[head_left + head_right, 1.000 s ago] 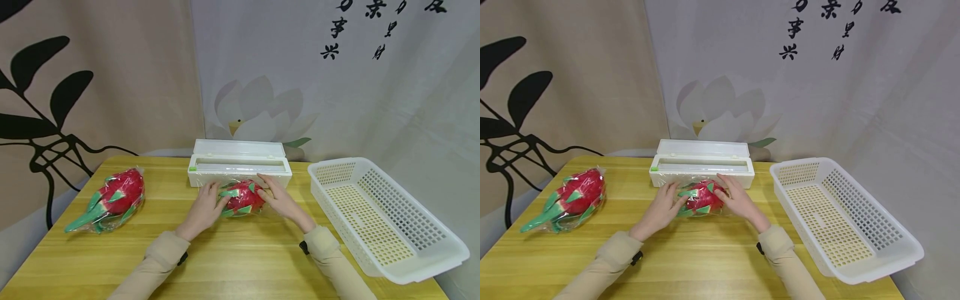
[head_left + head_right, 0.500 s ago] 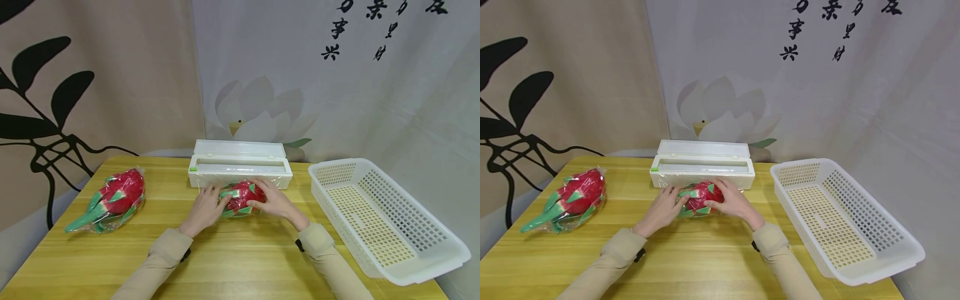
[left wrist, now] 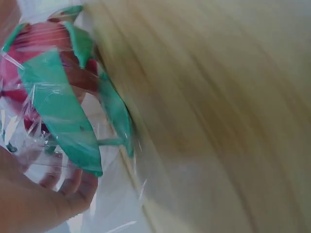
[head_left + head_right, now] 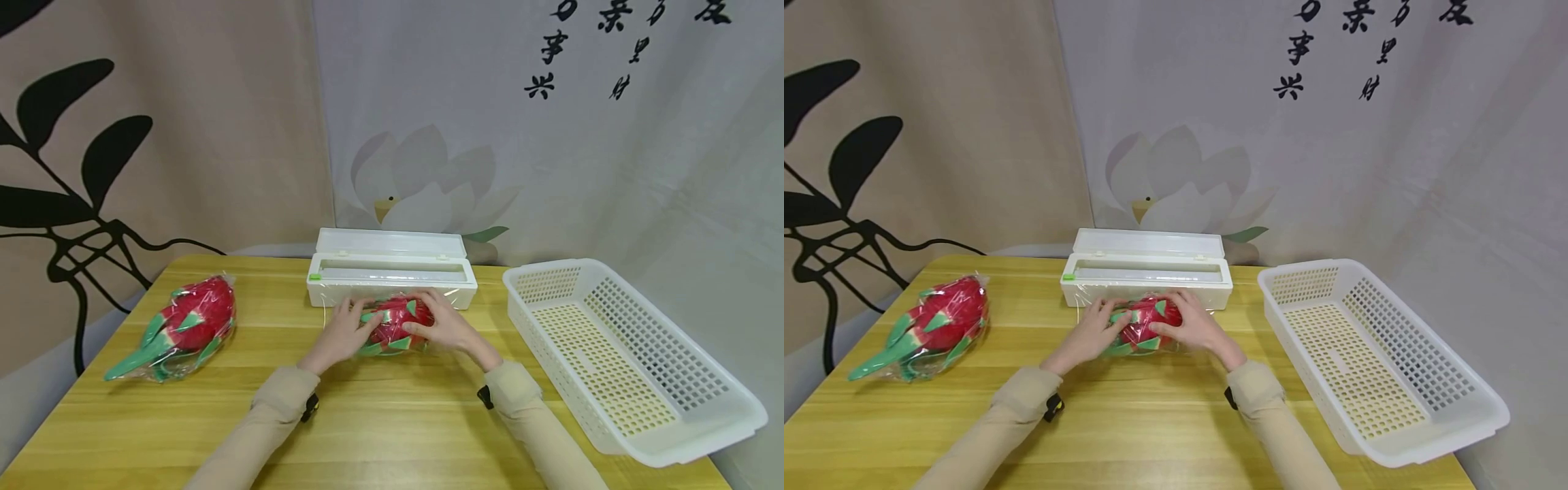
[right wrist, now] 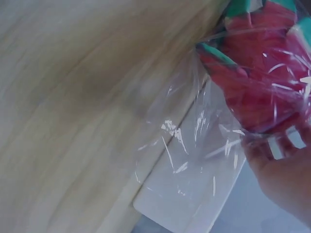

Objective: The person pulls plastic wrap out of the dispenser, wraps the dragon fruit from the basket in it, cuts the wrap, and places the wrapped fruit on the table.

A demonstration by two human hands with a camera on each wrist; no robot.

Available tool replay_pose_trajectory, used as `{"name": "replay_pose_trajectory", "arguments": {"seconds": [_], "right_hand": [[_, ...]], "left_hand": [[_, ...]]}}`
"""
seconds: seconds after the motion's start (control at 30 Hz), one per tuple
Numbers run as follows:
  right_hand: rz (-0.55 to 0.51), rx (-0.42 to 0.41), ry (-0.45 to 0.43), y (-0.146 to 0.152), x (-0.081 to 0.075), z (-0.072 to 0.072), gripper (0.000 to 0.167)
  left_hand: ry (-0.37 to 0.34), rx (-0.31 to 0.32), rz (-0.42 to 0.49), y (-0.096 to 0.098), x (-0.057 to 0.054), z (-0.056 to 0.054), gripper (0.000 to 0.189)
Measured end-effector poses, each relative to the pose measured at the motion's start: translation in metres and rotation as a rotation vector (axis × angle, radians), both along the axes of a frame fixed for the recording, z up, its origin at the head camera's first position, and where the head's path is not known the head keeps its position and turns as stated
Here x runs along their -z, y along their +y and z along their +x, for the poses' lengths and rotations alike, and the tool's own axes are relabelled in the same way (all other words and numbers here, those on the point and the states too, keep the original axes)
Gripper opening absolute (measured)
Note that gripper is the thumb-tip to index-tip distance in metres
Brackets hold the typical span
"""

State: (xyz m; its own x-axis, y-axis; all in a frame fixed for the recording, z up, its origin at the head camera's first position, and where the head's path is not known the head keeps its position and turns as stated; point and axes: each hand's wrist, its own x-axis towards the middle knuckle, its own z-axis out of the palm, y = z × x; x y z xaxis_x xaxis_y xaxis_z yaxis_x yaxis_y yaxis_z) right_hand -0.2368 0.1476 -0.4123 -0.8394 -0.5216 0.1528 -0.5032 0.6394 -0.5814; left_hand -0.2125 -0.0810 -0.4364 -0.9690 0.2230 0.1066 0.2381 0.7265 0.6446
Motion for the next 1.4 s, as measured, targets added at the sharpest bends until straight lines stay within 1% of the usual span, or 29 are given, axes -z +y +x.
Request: {"name": "replay_pose_trajectory", "arguments": {"seconds": [0.13,0.2,0.27,0.33,0.4,0.47,0.53,0.6,0.63,0.67,0.7,0.77,0.83,0.9,0.93,1.03,1.1,1.17,1.3,1.4], "right_hand": [[-0.146,-0.053,-0.134,0.005,-0.001,-0.006,0.058],[-0.217,-0.041,-0.213,0.008,-0.001,-0.009,0.053],[-0.284,-0.010,-0.272,0.011,0.000,-0.012,0.046],[-0.330,0.036,-0.307,0.013,0.000,-0.014,0.043],[-0.361,0.077,-0.324,0.014,0.001,-0.016,0.044],[-0.362,0.100,-0.318,0.014,0.002,-0.018,0.044],[-0.329,0.126,-0.301,0.013,0.001,-0.018,0.043],[-0.271,0.148,-0.265,0.012,0.000,-0.018,0.041],[-0.240,0.156,-0.248,0.011,-0.001,-0.018,0.040],[-0.214,0.162,-0.233,0.010,-0.003,-0.018,0.039],[-0.186,0.168,-0.218,0.009,-0.004,-0.018,0.039],[-0.143,0.171,-0.197,0.006,-0.008,-0.019,0.039],[-0.117,0.171,-0.189,0.004,-0.012,-0.020,0.038],[-0.093,0.166,-0.181,0.001,-0.015,-0.022,0.037],[-0.091,0.169,-0.181,-0.001,-0.018,-0.024,0.036],[-0.071,0.167,-0.139,-0.009,-0.028,-0.025,0.034],[-0.036,0.156,-0.082,-0.019,-0.038,-0.024,0.033],[0.014,0.130,-0.024,-0.034,-0.050,-0.022,0.032],[0.158,0.007,0.070,-0.073,-0.070,-0.021,0.032],[0.285,-0.080,0.105,-0.104,-0.076,-0.026,0.035]], "left_hand": [[-0.081,0.012,0.149,-0.003,0.002,-0.006,0.063],[-0.111,0.012,0.201,-0.005,0.002,-0.008,0.062],[-0.122,0.006,0.221,-0.011,0.002,-0.009,0.059],[-0.127,-0.010,0.211,-0.018,0.001,-0.010,0.054],[-0.104,-0.023,0.179,-0.029,-0.001,-0.012,0.048],[-0.056,-0.054,0.170,-0.041,-0.004,-0.015,0.041],[0.038,-0.108,0.165,-0.053,-0.008,-0.020,0.033],[0.137,-0.178,0.151,-0.065,-0.012,-0.027,0.033],[0.174,-0.206,0.143,-0.071,-0.013,-0.031,0.036],[0.198,-0.219,0.130,-0.076,-0.014,-0.036,0.043],[0.208,-0.217,0.109,-0.081,-0.014,-0.040,0.050],[0.168,-0.178,0.074,-0.089,-0.013,-0.048,0.065],[0.098,-0.114,0.049,-0.095,-0.011,-0.056,0.074],[0.032,-0.054,0.031,-0.099,-0.007,-0.063,0.075],[0.009,-0.033,0.026,-0.100,-0.005,-0.066,0.074],[-0.029,0.002,0.025,-0.104,0.000,-0.071,0.069],[-0.047,0.002,0.034,-0.105,0.001,-0.073,0.067],[-0.060,-0.014,0.042,-0.106,0.003,-0.073,0.066],[-0.061,-0.037,0.056,-0.107,0.004,-0.075,0.065],[-0.062,-0.044,0.081,-0.109,0.004,-0.077,0.064]]}}
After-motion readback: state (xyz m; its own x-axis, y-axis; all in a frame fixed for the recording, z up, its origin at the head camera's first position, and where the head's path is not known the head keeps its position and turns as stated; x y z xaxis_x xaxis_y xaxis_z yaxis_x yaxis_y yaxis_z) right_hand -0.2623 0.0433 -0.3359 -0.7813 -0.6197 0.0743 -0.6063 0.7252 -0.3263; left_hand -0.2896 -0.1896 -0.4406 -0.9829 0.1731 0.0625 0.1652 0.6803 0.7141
